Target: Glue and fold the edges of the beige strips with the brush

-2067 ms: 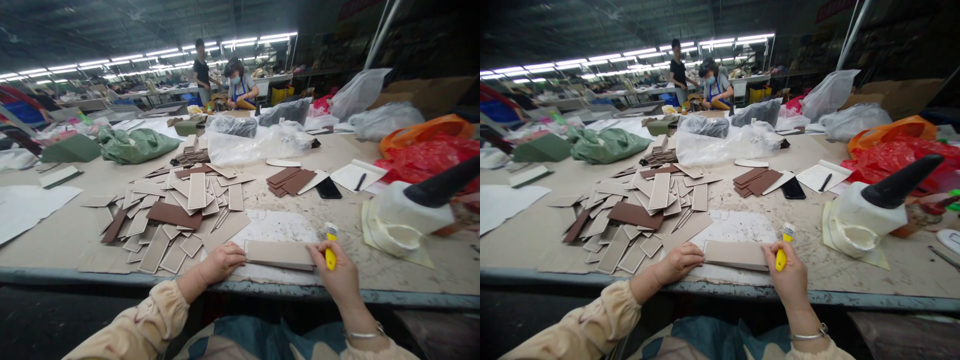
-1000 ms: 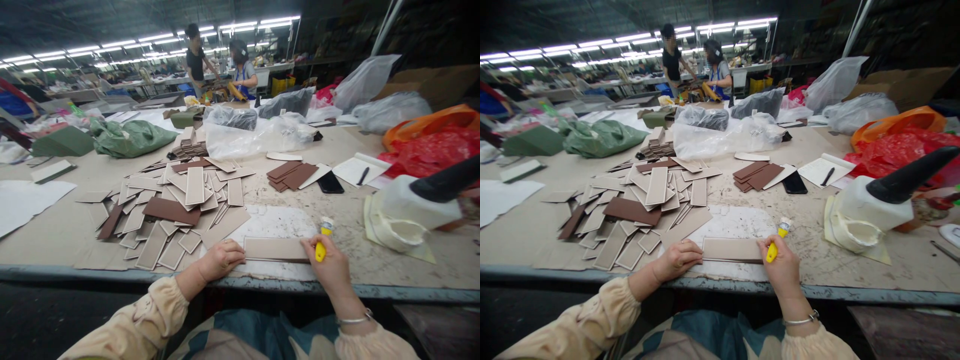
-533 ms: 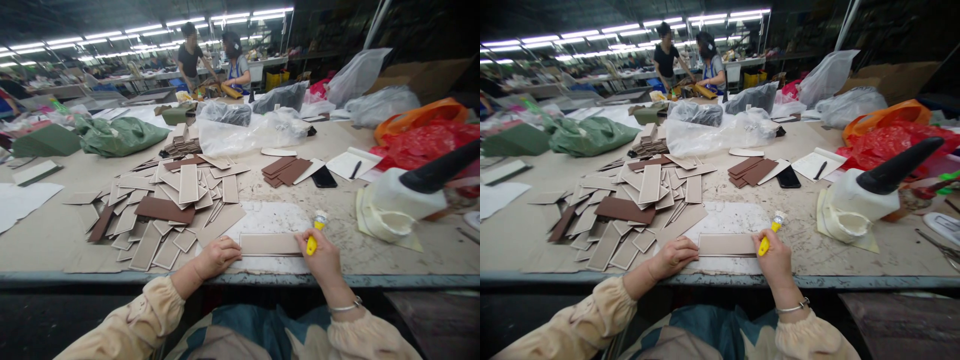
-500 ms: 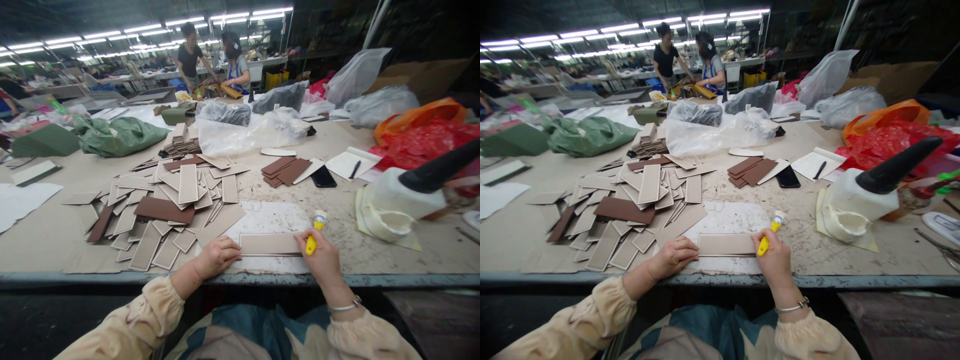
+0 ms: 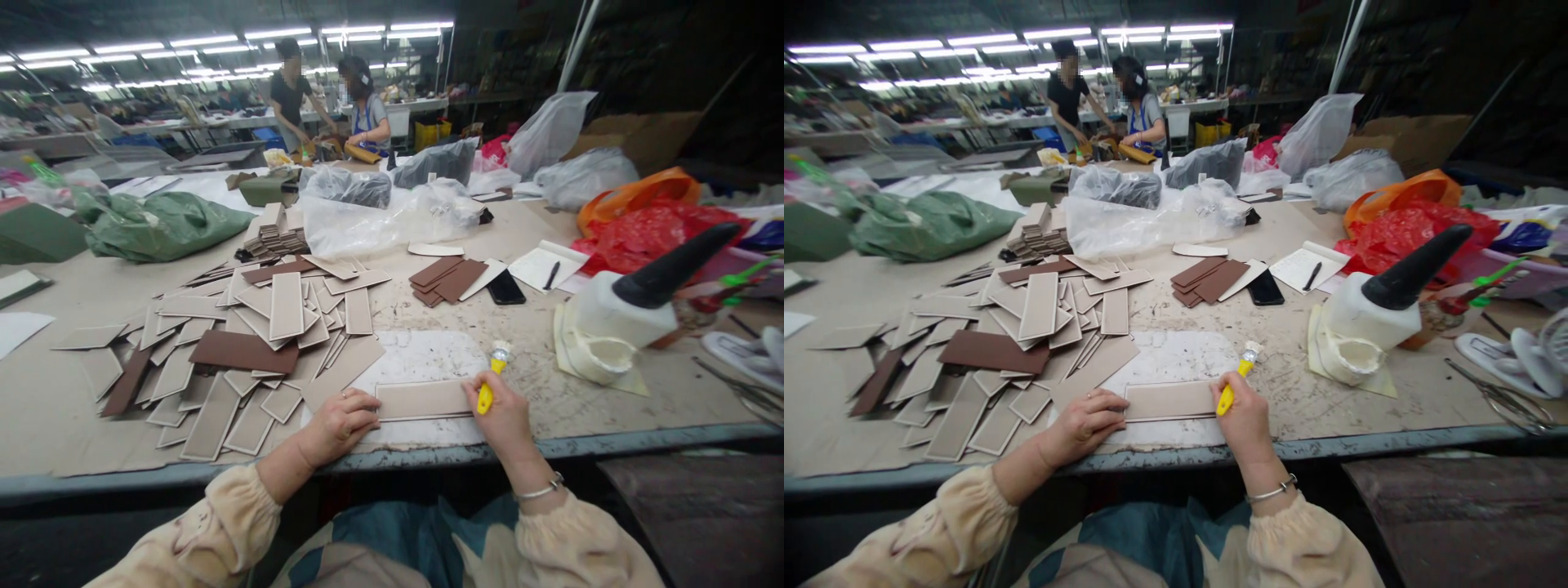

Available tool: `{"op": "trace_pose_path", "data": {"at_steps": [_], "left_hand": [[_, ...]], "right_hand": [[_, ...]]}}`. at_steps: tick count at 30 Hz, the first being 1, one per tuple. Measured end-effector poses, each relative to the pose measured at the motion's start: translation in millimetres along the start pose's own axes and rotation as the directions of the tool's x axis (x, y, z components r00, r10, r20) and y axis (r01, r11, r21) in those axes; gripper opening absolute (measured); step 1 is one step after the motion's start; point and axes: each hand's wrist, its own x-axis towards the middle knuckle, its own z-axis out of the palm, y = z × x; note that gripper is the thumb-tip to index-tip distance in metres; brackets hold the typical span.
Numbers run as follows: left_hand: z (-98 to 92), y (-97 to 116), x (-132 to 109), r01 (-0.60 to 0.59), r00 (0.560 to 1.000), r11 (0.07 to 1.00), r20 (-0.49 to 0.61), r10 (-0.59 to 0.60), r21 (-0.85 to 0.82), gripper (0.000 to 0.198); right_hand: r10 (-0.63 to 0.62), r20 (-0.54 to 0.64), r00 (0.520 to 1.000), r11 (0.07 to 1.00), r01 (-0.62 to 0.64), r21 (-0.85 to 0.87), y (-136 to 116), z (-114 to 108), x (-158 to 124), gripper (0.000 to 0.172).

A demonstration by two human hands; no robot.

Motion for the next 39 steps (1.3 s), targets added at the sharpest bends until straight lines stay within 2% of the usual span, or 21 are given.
{"op": "trace_pose_path", "data": {"at_steps": [17, 32, 34, 36, 39], "left_hand": [[0.8, -1, 0, -0.017, 1.000, 0.999, -0.004, 0.016, -0.032, 0.011], [3.1, -3, 0, -0.020, 1.000, 0.999, 0.006, 0.021, -0.034, 0.010], [2.7, -3, 1, -0.019, 1.000, 1.000, 0.017, 0.019, -0.023, 0.010], [2.0, -2, 2, -0.022, 1.000, 1.000, 0.021, 0.022, -0.019, 0.011], [1.3, -2, 3, -0.031, 0.999, 0.999, 0.014, 0.031, -0.021, 0.012]], "right_hand": [[0.006, 0.055, 0.998, 0.998, -0.003, -0.063, 0, 0, -3, 0.020], [-0.053, 0.074, 0.996, 0.943, 0.075, -0.324, -6, -8, -3, 0.014], [-0.100, 0.084, 0.991, 0.958, 0.119, -0.261, -13, -8, -6, 0.015], [-0.178, 0.136, 0.975, 0.976, 0.192, -0.100, -23, -7, -10, 0.015], [-0.335, 0.271, 0.902, 0.940, 0.302, 0.156, -44, 0, -20, 0.005]]}}
